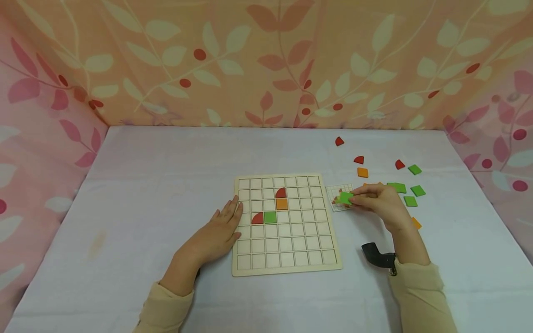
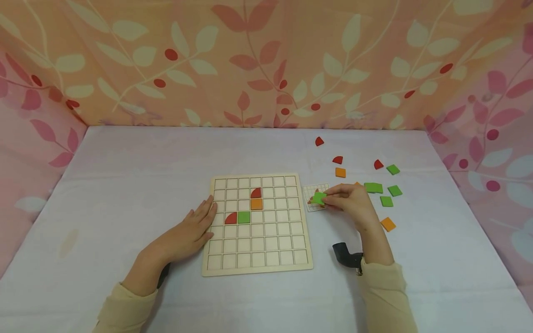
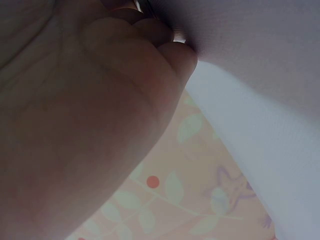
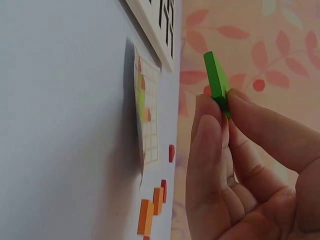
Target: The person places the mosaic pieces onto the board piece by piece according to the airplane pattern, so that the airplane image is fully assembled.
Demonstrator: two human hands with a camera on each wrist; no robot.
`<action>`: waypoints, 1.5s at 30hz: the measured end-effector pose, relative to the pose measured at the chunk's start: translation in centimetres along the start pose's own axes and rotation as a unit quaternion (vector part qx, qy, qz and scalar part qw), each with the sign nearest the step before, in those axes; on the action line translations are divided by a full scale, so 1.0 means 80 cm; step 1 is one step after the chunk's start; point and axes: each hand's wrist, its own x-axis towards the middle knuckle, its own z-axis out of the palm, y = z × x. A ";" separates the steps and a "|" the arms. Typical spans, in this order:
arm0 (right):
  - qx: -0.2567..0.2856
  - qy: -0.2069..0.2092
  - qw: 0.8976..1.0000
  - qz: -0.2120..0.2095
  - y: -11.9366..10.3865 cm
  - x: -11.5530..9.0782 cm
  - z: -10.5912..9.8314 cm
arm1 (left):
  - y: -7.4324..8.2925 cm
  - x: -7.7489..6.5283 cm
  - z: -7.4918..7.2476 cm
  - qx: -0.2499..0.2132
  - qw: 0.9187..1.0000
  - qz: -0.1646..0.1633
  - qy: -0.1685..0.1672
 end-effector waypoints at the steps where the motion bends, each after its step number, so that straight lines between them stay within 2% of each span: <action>1: -0.002 -0.004 1.000 0.000 0.000 0.001 0.002 | 0.000 0.000 0.000 0.000 1.000 0.000 -0.001; 15: -0.021 -0.055 0.998 -0.011 -0.010 0.007 0.040 | 0.003 0.000 -0.003 -0.004 1.000 -0.008 -0.007; 24: 0.001 -0.100 0.995 -0.005 -0.016 0.014 0.068 | 0.006 -0.001 -0.006 -0.007 1.000 -0.011 -0.009; 45: 0.022 -0.154 0.988 -0.004 -0.031 0.016 0.122 | 0.003 0.001 -0.002 -0.009 1.000 -0.014 -0.007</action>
